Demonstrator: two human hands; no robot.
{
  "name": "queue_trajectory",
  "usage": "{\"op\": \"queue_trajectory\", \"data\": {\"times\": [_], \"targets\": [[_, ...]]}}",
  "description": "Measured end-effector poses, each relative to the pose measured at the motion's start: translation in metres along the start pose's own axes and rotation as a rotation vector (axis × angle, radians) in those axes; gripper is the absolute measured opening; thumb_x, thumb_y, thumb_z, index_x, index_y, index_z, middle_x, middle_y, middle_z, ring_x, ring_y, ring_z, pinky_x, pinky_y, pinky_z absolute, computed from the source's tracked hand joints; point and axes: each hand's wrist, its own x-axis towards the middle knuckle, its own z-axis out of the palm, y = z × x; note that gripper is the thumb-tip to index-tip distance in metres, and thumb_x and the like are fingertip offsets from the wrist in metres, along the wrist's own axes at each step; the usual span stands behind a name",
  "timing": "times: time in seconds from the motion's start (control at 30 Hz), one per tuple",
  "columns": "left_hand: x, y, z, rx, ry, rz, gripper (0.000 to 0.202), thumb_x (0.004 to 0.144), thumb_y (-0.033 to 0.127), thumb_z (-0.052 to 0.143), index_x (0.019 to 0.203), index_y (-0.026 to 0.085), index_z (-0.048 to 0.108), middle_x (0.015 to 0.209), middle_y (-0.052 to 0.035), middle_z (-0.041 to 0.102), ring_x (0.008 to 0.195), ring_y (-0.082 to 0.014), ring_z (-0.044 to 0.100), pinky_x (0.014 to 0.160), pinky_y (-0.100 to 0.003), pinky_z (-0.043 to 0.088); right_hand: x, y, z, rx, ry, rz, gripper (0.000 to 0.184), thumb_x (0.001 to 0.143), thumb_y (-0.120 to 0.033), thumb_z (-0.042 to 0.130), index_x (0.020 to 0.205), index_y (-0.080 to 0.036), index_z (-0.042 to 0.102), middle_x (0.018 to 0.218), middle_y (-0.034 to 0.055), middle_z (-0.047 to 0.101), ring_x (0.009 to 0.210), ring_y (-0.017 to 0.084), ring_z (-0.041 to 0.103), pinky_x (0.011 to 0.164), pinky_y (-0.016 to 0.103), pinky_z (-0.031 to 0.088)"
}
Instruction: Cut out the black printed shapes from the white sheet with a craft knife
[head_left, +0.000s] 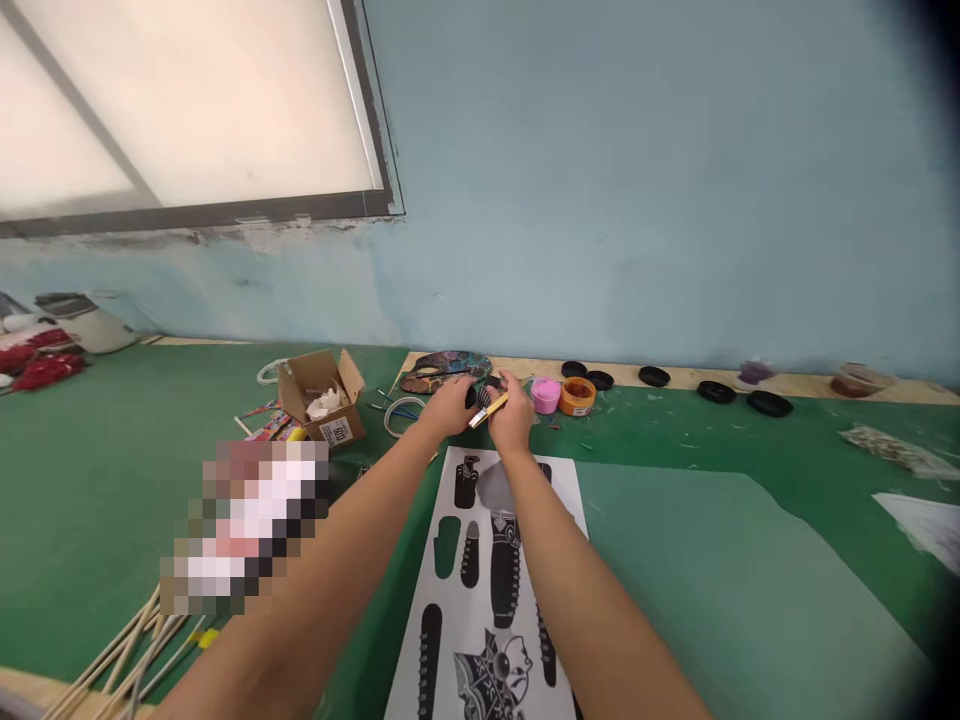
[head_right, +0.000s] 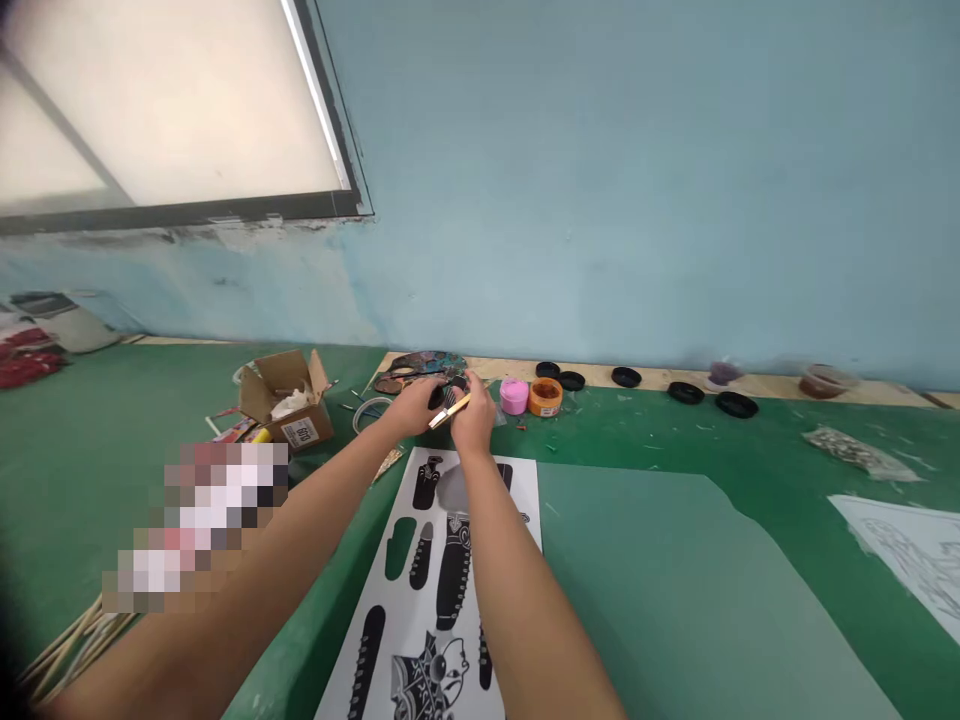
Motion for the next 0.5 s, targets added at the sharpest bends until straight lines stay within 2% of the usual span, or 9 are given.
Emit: {"op": "queue_trajectory", "data": {"times": [0.1,0.17,0.3,0.4,0.5], "targets": [[0.003,-0.009,-0.005,-0.026,-0.001,-0.061,0.040,0.081,0.025,0.073,0.118,0.016,0.061,0.117,-0.0096,0.066,0.109,-0.0244,0.063,0.096,-0.042,0.050,0.002,0.001,0.004,-0.035,-0.044,-0.005,0.040,0.094,-0.024,0.048,0.131,-0.012,0.057,0.118,0.0199,0.069,0.108,0.029,0.064,0.096,0.043,0.046],[0.001,-0.013,-0.016,-0.027,0.073,-0.157,0.050,0.080,0.024,0.072,0.126,0.016,0.055,0.121,-0.0129,0.065,0.113,-0.0276,0.062,0.098,-0.041,0.048,0.002,0.001,0.008,-0.058,-0.119,-0.020,0.040,0.093,-0.023,0.052,0.130,-0.012,0.058,0.115,0.0184,0.070,0.105,0.028,0.065,0.094,0.041,0.047],[-0.009,-0.018,-0.037,-0.030,0.181,-0.306,0.052,0.085,0.031,0.066,0.131,0.016,0.048,0.123,-0.0148,0.064,0.114,-0.0295,0.062,0.096,-0.042,0.049,0.000,0.000,0.018,-0.121,-0.318,-0.082,0.038,0.086,-0.018,0.064,0.125,-0.018,0.064,0.111,0.0121,0.073,0.103,0.026,0.066,0.091,0.035,0.048],[-0.019,-0.017,-0.040,-0.049,0.162,-0.309,0.058,0.080,0.030,0.071,0.130,0.017,0.048,0.123,-0.0130,0.064,0.112,-0.0281,0.063,0.095,-0.040,0.050,-0.002,-0.003,0.021,-0.200,-0.408,-0.105,0.037,0.088,-0.018,0.063,0.124,-0.020,0.066,0.111,0.0121,0.072,0.104,0.027,0.064,0.092,0.036,0.046],[-0.024,-0.015,-0.032,-0.063,0.130,-0.255,0.059,0.076,0.026,0.075,0.129,0.016,0.050,0.125,-0.0121,0.064,0.116,-0.0279,0.061,0.099,-0.040,0.048,-0.002,-0.009,0.014,-0.291,-0.420,-0.109,0.035,0.096,-0.024,0.052,0.129,-0.019,0.063,0.109,0.0152,0.069,0.107,0.030,0.060,0.091,0.038,0.043]]}}
